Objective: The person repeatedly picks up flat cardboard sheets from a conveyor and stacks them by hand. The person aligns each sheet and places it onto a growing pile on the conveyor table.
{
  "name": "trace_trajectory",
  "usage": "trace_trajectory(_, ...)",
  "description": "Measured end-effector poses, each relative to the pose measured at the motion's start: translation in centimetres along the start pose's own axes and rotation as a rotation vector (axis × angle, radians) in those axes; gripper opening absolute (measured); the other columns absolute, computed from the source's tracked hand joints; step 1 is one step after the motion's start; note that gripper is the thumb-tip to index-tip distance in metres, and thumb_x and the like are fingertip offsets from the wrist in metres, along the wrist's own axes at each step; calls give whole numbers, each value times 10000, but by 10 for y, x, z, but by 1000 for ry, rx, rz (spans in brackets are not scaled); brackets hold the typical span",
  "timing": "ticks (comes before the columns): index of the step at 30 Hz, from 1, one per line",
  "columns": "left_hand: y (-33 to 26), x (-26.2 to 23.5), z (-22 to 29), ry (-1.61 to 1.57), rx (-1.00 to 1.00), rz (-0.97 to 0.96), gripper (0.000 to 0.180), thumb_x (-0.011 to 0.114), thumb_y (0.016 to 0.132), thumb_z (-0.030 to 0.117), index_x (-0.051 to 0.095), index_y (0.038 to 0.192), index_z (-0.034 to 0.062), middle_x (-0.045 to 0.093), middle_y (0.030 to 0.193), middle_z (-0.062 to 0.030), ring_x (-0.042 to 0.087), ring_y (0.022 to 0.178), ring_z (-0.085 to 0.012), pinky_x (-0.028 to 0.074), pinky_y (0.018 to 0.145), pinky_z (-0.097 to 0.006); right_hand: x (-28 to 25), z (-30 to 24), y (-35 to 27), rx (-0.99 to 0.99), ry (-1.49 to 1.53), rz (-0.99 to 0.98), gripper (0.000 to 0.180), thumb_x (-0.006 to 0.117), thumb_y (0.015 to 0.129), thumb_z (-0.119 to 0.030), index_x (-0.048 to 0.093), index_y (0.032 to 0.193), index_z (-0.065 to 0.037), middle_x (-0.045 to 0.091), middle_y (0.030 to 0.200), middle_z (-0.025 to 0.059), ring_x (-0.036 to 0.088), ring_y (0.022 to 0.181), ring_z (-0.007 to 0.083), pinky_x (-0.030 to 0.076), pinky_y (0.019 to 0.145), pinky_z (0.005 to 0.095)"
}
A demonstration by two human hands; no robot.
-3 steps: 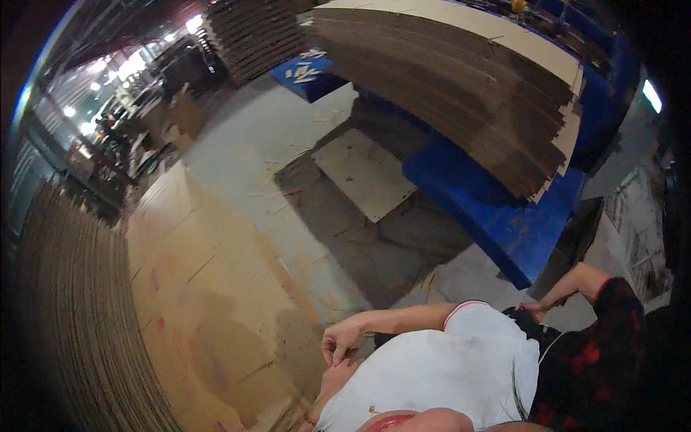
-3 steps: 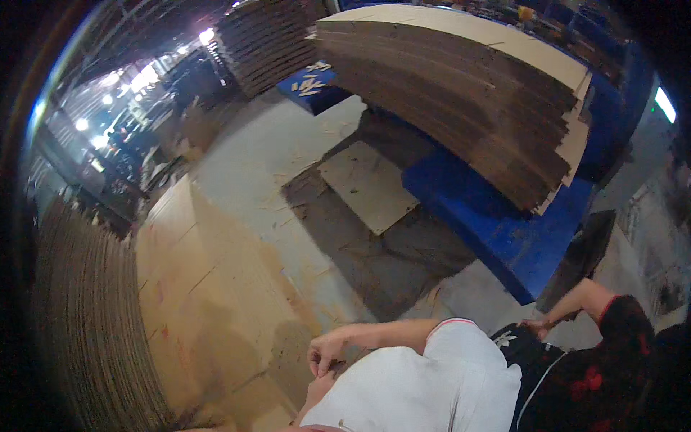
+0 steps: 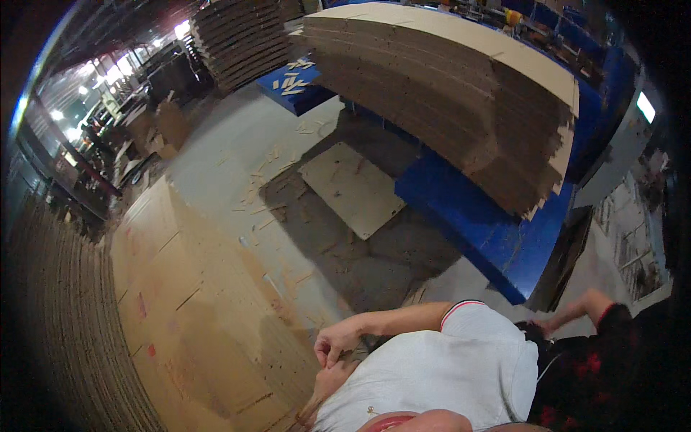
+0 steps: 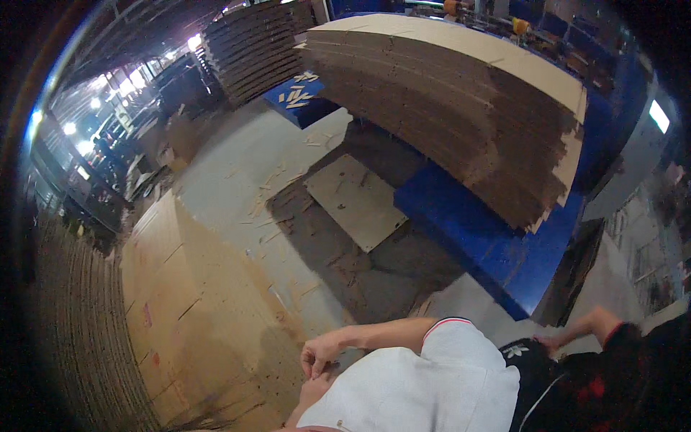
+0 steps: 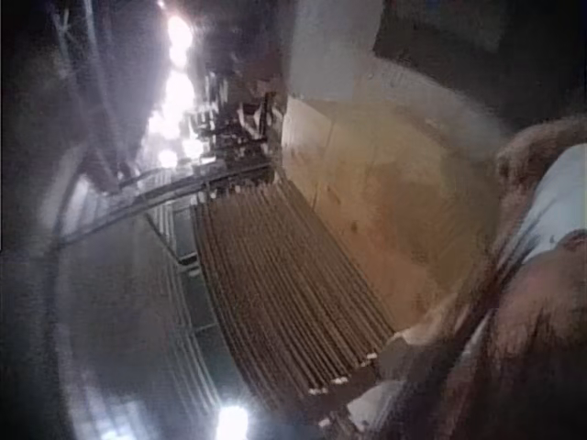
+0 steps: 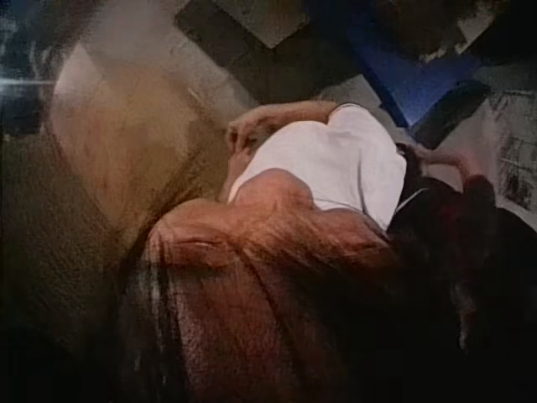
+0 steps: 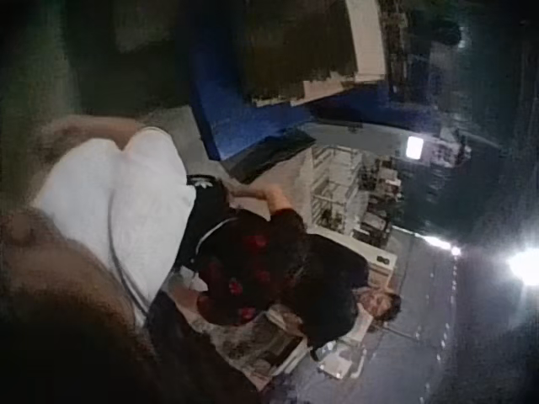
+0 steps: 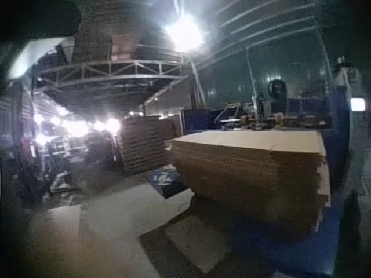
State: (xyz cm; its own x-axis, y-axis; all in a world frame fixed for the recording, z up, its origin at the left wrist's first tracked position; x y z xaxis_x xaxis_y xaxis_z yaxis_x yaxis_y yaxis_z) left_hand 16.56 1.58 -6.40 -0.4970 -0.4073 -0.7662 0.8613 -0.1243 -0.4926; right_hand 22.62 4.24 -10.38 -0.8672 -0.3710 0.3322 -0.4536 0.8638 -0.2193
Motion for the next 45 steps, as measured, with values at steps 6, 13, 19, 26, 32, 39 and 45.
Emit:
trace_trajectory(6, 186, -137, -46, 106, 385, 348, 297, 611, 823, 253, 632, 1101, 149, 591, 1143, -67, 588, 1003, -275, 492, 853, -453, -233, -68, -64, -119, -200, 355, 284, 720, 822, -186, 654, 1031, -6, 666, 888, 70, 604, 806, 135, 480, 691, 280)
trace_trajectory(13, 335, -313, -111, 310, 494, 472, 293, 684, 809, 298, 653, 1073, 174, 566, 1188, -28, 508, 1169, -231, 177, 1071, -664, -446, -306, -339, -135, -1461, 1627, 351, 772, 644, -160, 676, 955, -29, 603, 1145, 184, 521, 1140, 362, 396, 1006, 453)
trace_trajectory(19, 498, -495, -44, 249, 809, 573, 301, 712, 786, 248, 652, 1062, 146, 596, 1158, -36, 543, 1127, -242, 245, 1058, -625, -404, -362, -690, 969, -2061, 2632, 357, 590, 867, -328, 645, 1062, -34, 642, 1081, 166, 593, 1017, 349, 445, 927, 460)
trace_trajectory(26, 671, -657, 53, -33, 1084, 864, 371, 687, 744, 10, 645, 1112, 23, 614, 1189, -129, 563, 1099, -288, 423, 953, -405, -437, -336, -738, 1432, -1681, 2800, 259, 604, 744, -371, 676, 658, -138, 653, 708, 101, 644, 691, 279, 511, 600, 420)
trace_trajectory(32, 804, -848, 131, 401, 1210, 1280, 317, 555, 935, 263, 624, 1101, 2, 633, 1110, -172, 612, 979, -295, 501, 847, -403, -427, -328, -732, 668, -1631, 3121, 233, 629, 771, -283, 674, 870, -76, 673, 982, 102, 620, 970, 291, 460, 868, 422)
trace_trajectory(39, 930, -944, 270, 234, 1083, 1163, 391, 558, 937, 340, 641, 1053, -24, 644, 1047, -203, 625, 920, -340, 521, 802, -427, -421, -300, -753, 888, -1567, 3037, 246, 578, 793, -187, 697, 987, -93, 669, 1129, 77, 621, 1072, 246, 468, 880, 379)
trace_trajectory(45, 972, -954, 344, 205, 1135, 1002, 418, 567, 919, 363, 638, 1057, -25, 640, 1063, -208, 623, 928, -348, 511, 804, -436, -421, -315, -762, 955, -1267, 3042, 214, 559, 817, -173, 681, 971, -89, 655, 1135, 86, 609, 1068, 234, 452, 892, 351)
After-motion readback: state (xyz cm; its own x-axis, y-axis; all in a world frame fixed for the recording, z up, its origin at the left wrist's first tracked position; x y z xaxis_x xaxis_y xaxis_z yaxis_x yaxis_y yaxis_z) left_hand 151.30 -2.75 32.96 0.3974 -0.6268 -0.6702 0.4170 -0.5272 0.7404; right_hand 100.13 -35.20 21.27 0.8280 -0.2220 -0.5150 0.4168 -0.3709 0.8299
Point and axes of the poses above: each hand's wrist, its own y-axis towards the middle knuckle, its own x-axis out of the palm, z = x × y, the point moved 8 cm from there along y, towards the middle knuckle
